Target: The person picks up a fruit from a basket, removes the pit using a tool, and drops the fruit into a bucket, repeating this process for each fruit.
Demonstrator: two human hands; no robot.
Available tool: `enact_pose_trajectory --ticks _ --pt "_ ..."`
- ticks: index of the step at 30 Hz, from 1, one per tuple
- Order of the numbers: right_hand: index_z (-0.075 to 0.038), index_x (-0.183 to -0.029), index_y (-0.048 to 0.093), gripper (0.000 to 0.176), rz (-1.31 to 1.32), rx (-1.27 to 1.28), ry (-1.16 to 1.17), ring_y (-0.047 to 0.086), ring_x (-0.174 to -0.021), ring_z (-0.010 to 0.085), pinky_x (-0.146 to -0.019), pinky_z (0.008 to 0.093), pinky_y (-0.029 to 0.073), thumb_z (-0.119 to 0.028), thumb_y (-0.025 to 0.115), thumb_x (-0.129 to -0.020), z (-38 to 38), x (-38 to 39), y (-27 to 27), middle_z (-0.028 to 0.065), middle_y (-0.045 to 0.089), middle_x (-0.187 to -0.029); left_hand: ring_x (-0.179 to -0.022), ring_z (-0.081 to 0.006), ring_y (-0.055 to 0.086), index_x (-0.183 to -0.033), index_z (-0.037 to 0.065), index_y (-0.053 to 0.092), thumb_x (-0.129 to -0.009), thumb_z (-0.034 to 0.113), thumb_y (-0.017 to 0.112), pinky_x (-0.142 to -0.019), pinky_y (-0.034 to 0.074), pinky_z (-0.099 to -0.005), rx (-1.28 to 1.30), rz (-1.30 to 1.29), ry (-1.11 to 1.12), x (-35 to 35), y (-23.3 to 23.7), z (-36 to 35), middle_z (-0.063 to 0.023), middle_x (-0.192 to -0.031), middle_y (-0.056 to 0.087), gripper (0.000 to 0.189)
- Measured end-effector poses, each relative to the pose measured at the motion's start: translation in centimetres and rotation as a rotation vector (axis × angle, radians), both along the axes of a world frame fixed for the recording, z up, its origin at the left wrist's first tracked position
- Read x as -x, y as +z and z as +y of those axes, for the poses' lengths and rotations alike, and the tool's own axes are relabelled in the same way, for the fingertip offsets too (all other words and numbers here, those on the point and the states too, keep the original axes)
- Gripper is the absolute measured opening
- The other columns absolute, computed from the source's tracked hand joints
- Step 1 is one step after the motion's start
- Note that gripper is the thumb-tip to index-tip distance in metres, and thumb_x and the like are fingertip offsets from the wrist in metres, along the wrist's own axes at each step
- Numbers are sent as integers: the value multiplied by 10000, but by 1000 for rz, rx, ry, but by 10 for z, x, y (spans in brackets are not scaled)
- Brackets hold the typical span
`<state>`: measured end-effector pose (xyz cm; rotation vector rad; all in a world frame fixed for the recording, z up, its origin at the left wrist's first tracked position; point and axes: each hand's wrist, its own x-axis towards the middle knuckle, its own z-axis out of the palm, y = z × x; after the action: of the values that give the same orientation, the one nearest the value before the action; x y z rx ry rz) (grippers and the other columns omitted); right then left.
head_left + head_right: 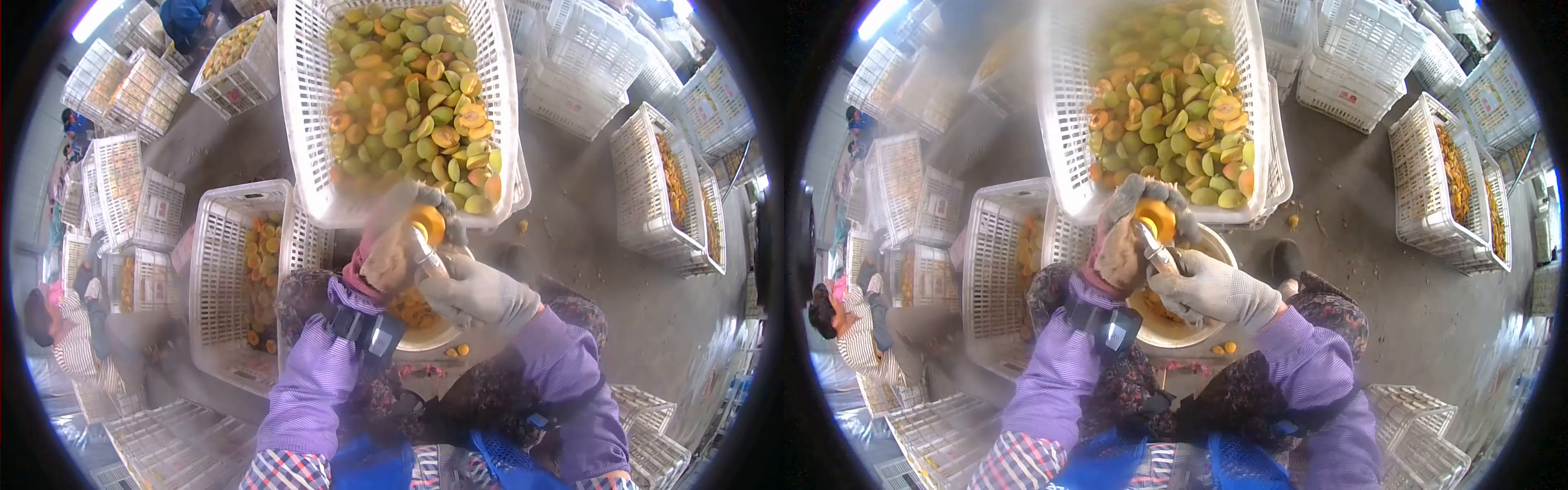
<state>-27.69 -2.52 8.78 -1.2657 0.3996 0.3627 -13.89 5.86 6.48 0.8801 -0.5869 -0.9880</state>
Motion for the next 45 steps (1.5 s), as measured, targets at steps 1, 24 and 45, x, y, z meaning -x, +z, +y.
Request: enact_pose_trajectory --ticks 1,24,45 --pt "-15 -977 553 235 -12 76 -14 553 -561 107 -542 279 476 -244 545 -925 0 -1 0 17 574 -720 -811 -205 620 -1000 8 533 -922 263 560 -702 530 -334 49 86 -5 0 5 -3 -113 -962 597 268" --pt "-20 -969 553 196 22 1368 324 660 -566 271 -485 415 488 -194 498 -899 16 29 -49 84 647 -642 -1089 -401 566 -1267 25 526 -852 262 562 -928 470 -430 -834 -1521 59 -87 -72 -129 -265 -1229 547 480" --pt "-50 -990 529 214 -155 1329 -167 646 -693 336 -631 450 499 -235 560 -887 -7 35 -34 127 653 -720 -739 -236 634 -1021 -13 627 -759 170 707 -689 526 -347 -773 -906 -51 -108 -97 -86 -142 -919 668 329"
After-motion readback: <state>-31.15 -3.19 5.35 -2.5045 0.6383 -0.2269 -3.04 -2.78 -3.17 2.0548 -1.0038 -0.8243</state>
